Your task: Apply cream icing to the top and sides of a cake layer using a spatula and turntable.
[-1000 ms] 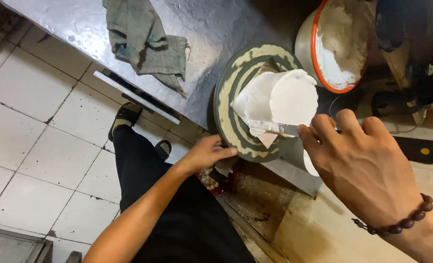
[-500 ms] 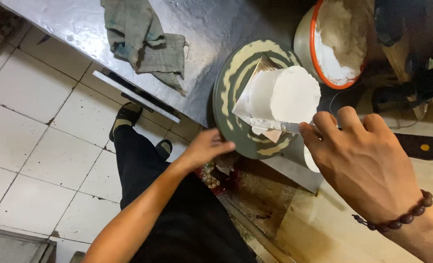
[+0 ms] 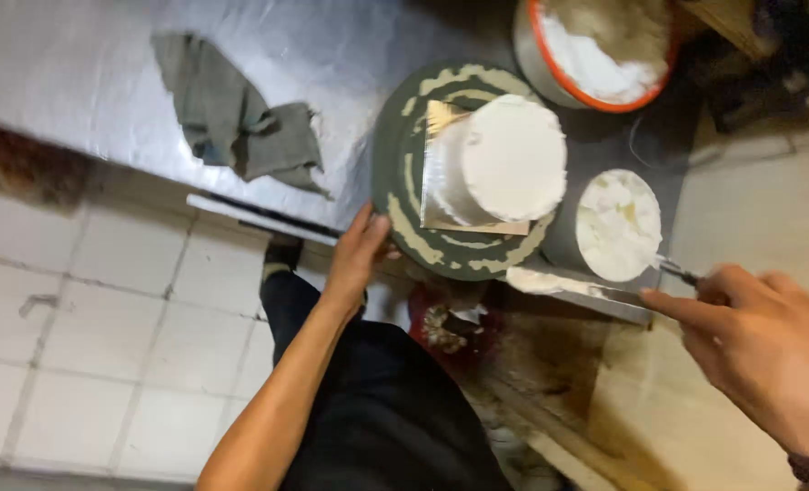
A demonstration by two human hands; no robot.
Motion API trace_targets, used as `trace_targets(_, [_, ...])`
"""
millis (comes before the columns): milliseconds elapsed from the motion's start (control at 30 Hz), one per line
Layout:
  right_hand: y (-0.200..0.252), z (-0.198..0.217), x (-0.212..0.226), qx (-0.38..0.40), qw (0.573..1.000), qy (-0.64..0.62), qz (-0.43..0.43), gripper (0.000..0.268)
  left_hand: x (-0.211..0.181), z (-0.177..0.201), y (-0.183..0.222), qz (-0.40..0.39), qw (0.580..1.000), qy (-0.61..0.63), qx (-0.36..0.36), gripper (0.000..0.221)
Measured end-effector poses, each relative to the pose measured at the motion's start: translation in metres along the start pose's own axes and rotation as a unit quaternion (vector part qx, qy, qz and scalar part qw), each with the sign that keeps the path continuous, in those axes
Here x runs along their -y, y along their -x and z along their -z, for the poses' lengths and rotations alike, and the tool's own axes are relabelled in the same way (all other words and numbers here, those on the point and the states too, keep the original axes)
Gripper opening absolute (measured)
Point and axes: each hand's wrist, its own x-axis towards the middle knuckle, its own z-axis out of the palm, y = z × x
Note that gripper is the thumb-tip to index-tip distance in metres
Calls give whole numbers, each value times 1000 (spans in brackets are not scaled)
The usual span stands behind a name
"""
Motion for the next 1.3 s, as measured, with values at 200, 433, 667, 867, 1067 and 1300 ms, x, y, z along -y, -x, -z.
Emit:
trace_targets(200, [15, -144, 23, -69, 977, -131, -155, 48, 6, 30, -3, 52, 998, 5, -18, 76])
trace_targets(433, [44, -236, 64, -158, 976, -20, -150, 74, -8, 32, 17, 90, 993, -64, -44, 85])
trace_targets(667, [94, -117, 62, -52, 979, 123, -151, 78, -38, 26, 18, 110, 985, -113, -66, 87])
trace_targets(867, [38, -165, 40, 33, 823, -426, -374, 25, -33, 56, -14, 102, 987, -94, -86, 83])
trace_targets(1067, [81, -203, 46, 126, 746, -465, -460, 30, -43, 46, -61, 43, 979, -136, -146, 42])
trace_targets(1300, [53, -142, 127, -9, 905, -342, -251, 45, 26, -15, 26, 11, 982, -143, -125, 28])
